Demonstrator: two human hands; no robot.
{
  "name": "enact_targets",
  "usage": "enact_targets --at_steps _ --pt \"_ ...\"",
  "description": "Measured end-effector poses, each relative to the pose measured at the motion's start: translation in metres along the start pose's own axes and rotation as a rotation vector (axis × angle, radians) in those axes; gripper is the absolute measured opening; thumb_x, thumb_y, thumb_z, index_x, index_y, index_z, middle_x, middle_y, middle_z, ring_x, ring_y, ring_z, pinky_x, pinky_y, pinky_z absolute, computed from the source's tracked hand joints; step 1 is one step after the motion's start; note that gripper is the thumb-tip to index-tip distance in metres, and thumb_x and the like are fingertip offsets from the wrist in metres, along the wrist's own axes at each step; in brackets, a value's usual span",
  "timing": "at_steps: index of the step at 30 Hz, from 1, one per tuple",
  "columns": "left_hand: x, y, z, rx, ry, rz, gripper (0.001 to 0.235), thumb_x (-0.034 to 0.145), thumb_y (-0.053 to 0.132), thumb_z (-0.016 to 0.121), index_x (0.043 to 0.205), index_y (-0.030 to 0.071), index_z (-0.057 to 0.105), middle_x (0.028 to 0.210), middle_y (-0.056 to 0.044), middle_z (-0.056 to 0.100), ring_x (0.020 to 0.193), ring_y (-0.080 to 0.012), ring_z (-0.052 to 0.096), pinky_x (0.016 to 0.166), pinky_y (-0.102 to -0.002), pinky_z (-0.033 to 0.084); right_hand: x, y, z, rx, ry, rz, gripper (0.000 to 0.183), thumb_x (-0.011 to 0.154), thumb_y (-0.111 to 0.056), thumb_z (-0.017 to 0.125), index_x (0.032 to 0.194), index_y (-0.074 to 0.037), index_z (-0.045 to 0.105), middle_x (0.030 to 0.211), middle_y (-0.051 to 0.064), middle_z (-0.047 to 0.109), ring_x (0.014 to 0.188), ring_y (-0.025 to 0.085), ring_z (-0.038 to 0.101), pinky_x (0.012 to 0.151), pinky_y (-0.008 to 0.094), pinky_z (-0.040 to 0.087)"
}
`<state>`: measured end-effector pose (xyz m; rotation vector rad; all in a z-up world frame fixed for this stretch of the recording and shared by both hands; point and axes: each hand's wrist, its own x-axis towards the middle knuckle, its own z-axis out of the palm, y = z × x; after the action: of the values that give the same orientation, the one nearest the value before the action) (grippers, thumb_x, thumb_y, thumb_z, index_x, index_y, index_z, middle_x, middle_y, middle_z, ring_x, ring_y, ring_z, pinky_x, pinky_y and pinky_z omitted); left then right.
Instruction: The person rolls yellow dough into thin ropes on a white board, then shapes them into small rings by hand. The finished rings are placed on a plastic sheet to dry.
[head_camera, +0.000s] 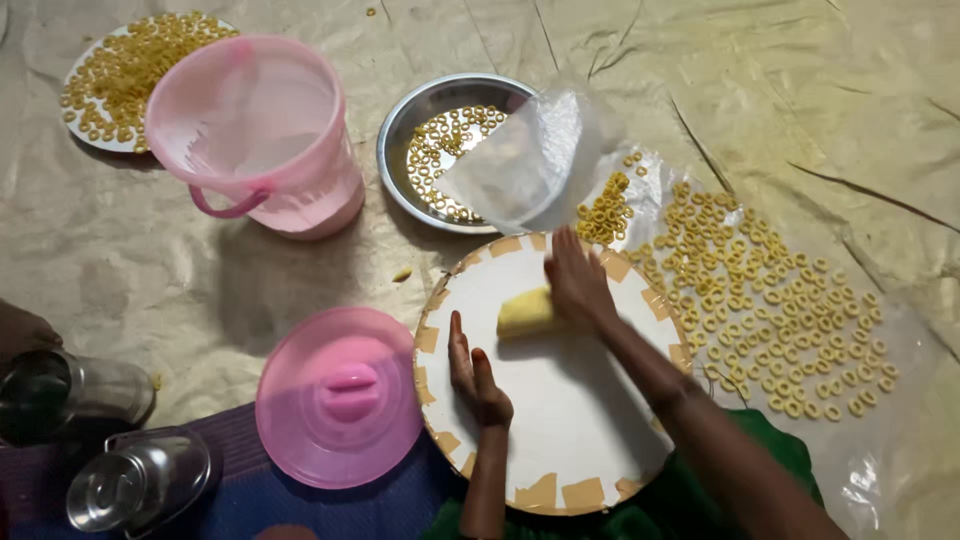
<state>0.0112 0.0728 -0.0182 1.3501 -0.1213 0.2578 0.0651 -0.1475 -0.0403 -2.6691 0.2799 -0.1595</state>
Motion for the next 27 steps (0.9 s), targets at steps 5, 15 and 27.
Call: enact_targets --at_steps 5,15,27 --pt "0.0 0.001 0.002 0.045 0.008 0.012 0.074 0.106 0.046 0.043 0.153 -0.01 0.039 0.161 -0.026 0.043 0.152 -0.0356 0.04 0.126 -0.045 0.028 0.05 0.013 -0.003 0.062 0.239 -0.099 0.063 0.116 -0.037 0.026 0.159 0.01 0.023 0.166 0.033 0.022 0.156 0.045 0.018 0.128 0.053 0.017" --pt "-0.003 -0.003 0.001 -0.025 -0.013 -0.011 0.08 0.106 0.053 0.041 0.155 -0.01 0.036 0.163 -0.025 0.04 0.154 -0.0332 0.036 0.127 -0.044 0.024 -0.132 -0.036 -0.05 -0.227 0.077 -0.321 0.069 0.097 -0.035 0.053 0.155 -0.001 0.038 0.164 0.015 0.033 0.151 0.03 0.033 0.119 0.056 0.02" --pt "-0.001 -0.02 -0.01 -0.227 -0.047 -0.058 0.089 0.104 0.06 0.042 0.16 -0.008 0.026 0.167 -0.022 0.033 0.158 -0.031 0.026 0.13 -0.045 0.015 -0.012 -0.105 0.0 -0.45 -0.029 -0.136 0.068 0.103 -0.056 0.041 0.149 -0.006 0.048 0.162 0.017 0.034 0.153 0.028 0.03 0.122 0.065 0.014"
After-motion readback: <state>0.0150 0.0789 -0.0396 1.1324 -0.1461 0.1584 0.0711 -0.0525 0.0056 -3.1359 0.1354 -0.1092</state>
